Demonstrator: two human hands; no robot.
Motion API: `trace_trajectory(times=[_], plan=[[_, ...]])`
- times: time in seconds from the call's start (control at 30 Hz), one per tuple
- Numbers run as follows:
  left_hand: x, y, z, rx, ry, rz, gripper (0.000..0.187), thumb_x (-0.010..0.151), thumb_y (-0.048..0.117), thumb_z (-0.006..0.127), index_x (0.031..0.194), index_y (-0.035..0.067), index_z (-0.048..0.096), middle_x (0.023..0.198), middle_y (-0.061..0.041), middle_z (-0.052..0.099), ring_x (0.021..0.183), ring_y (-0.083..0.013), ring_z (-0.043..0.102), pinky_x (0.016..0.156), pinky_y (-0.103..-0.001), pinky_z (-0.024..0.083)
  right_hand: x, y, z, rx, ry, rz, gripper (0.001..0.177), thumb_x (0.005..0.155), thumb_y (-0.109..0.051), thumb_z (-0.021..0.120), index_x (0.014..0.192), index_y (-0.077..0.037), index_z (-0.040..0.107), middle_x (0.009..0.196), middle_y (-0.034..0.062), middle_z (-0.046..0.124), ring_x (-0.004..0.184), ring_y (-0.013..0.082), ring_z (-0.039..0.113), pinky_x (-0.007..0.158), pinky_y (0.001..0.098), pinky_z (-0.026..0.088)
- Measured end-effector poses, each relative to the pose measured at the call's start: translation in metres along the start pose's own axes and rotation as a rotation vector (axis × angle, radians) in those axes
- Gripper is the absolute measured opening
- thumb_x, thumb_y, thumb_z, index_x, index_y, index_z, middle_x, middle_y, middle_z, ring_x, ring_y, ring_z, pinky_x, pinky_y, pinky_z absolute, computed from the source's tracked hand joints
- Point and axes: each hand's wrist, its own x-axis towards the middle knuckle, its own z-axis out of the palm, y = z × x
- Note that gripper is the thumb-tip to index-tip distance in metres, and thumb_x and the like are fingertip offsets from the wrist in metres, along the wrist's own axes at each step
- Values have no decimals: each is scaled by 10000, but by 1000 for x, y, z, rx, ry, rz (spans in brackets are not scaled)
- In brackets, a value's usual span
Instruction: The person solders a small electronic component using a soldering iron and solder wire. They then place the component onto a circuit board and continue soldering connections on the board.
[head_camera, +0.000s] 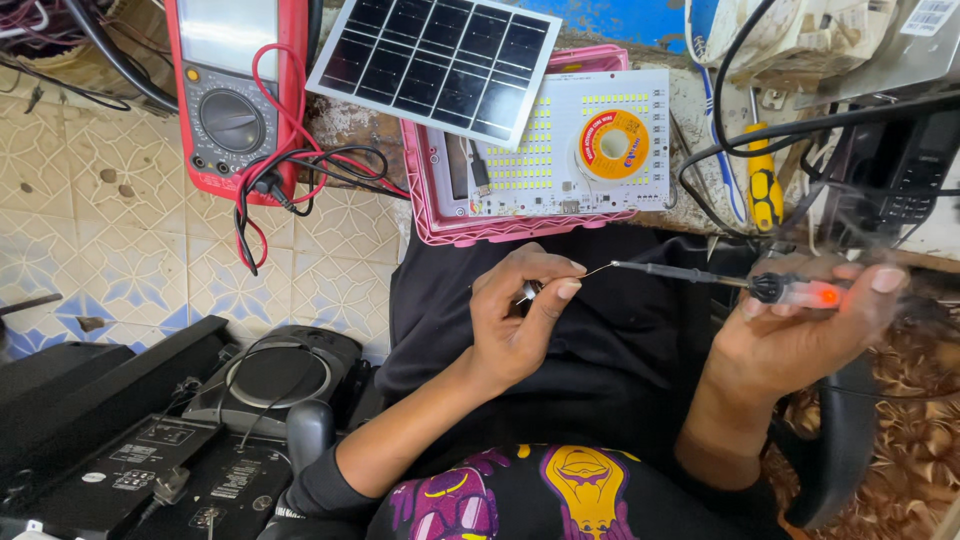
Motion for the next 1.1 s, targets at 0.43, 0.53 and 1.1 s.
trace_trajectory(times=[0.43, 0.53, 1.1], plan=[[1, 3, 0, 3, -9, 22, 82, 1029, 139, 626, 1038, 61, 652, 979, -92, 716, 776, -192, 642, 715, -288, 515, -5, -1, -1, 71, -39, 77, 745, 1084, 109, 518, 1678, -175, 167, 1335, 265, 402, 1002, 339, 406, 838, 393, 451], [1, 3, 0, -3, -12, 21, 80, 1029, 133, 627, 1040, 59, 654, 984, -93, 715, 782, -194, 646, 717, -287, 519, -6, 1, 0, 61, -41, 70, 694, 1101, 61, 523, 1669, -138, 177, 1335, 274, 407, 1010, 344, 434, 848, 391, 473], [1, 4, 0, -7, -15, 17, 74, 1027, 126, 631, 1039, 57, 653, 977, -92, 715, 781, -192, 637, 714, -287, 510, -4, 0, 3, 59, -5, 48, 657, 1118, 29, 538, 1658, -123, 196, 1308, 271, 406, 1065, 385, 462, 986, 466, 512]])
